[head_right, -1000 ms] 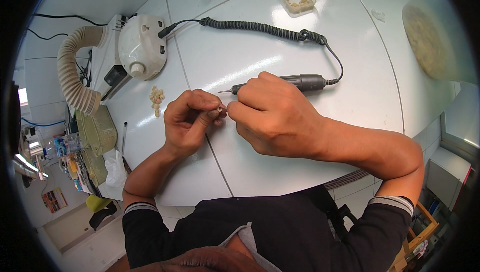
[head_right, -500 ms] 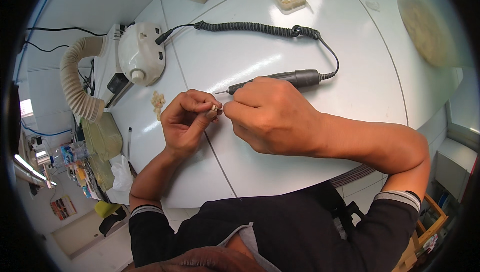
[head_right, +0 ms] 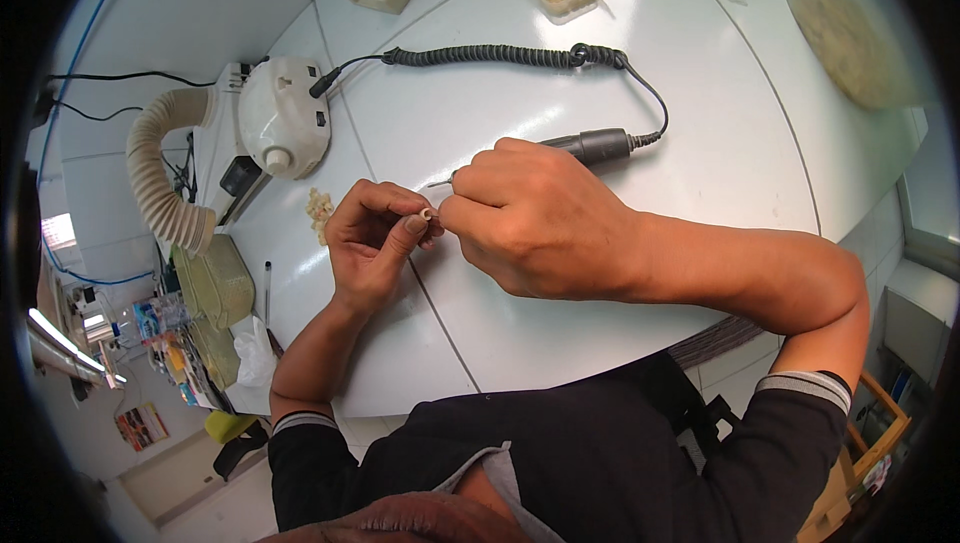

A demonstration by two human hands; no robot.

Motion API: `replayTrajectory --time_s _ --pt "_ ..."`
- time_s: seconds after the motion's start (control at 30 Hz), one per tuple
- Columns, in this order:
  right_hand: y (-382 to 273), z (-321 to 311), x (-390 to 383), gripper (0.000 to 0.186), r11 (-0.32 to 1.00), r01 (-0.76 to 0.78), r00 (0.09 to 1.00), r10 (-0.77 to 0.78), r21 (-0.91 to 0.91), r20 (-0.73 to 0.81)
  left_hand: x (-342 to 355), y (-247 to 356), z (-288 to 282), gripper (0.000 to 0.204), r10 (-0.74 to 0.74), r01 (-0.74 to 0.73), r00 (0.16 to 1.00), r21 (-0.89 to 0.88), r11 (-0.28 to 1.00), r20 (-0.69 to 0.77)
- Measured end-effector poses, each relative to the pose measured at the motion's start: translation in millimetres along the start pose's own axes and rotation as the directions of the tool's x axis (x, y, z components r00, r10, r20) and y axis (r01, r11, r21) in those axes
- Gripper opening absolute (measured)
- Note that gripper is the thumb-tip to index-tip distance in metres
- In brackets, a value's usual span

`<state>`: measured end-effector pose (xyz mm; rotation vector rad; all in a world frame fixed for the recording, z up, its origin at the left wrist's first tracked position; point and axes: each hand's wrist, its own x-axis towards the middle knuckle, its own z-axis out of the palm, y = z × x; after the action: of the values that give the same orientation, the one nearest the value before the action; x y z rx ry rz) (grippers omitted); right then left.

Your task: The person holds a small dental prosthetic by hand and uses a handheld rotary tool to polish the surface, subsequently cleaning the item with a thin wire tool.

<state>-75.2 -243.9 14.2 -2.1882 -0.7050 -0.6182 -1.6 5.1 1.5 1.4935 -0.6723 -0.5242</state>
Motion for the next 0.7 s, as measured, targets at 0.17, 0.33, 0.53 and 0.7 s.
replayTrajectory --time_s 0.17,0.33,0.53,0.7 --pt "1.7 -3.0 3.0 0.017 1.0 0.007 1.0 -0.007 -0.01 -0.001 0.3 4.1 -0.9 0.01 -0.037 0.037 0.999 -0.032 0.999 0.006" --pt "3.1 -4.1 4.9 0.026 1.0 0.027 0.999 -0.026 0.016 -0.029 1.2 0.7 -1.2 0.013 -0.035 0.036 0.999 -0.022 0.999 0.024" --pt "3.4 -10.3 6.5 0.021 1.0 0.024 0.999 -0.024 -0.018 -0.024 3.2 -5.1 -3.5 0.02 0.039 -0.038 0.998 -0.018 0.999 0.05" --pt "3.5 -10.7 3.5 0.021 0.999 0.019 0.998 -0.018 -0.027 0.056 4.4 0.9 -0.8 0.023 -0.01 0.01 1.0 0.01 1.0 0.01"
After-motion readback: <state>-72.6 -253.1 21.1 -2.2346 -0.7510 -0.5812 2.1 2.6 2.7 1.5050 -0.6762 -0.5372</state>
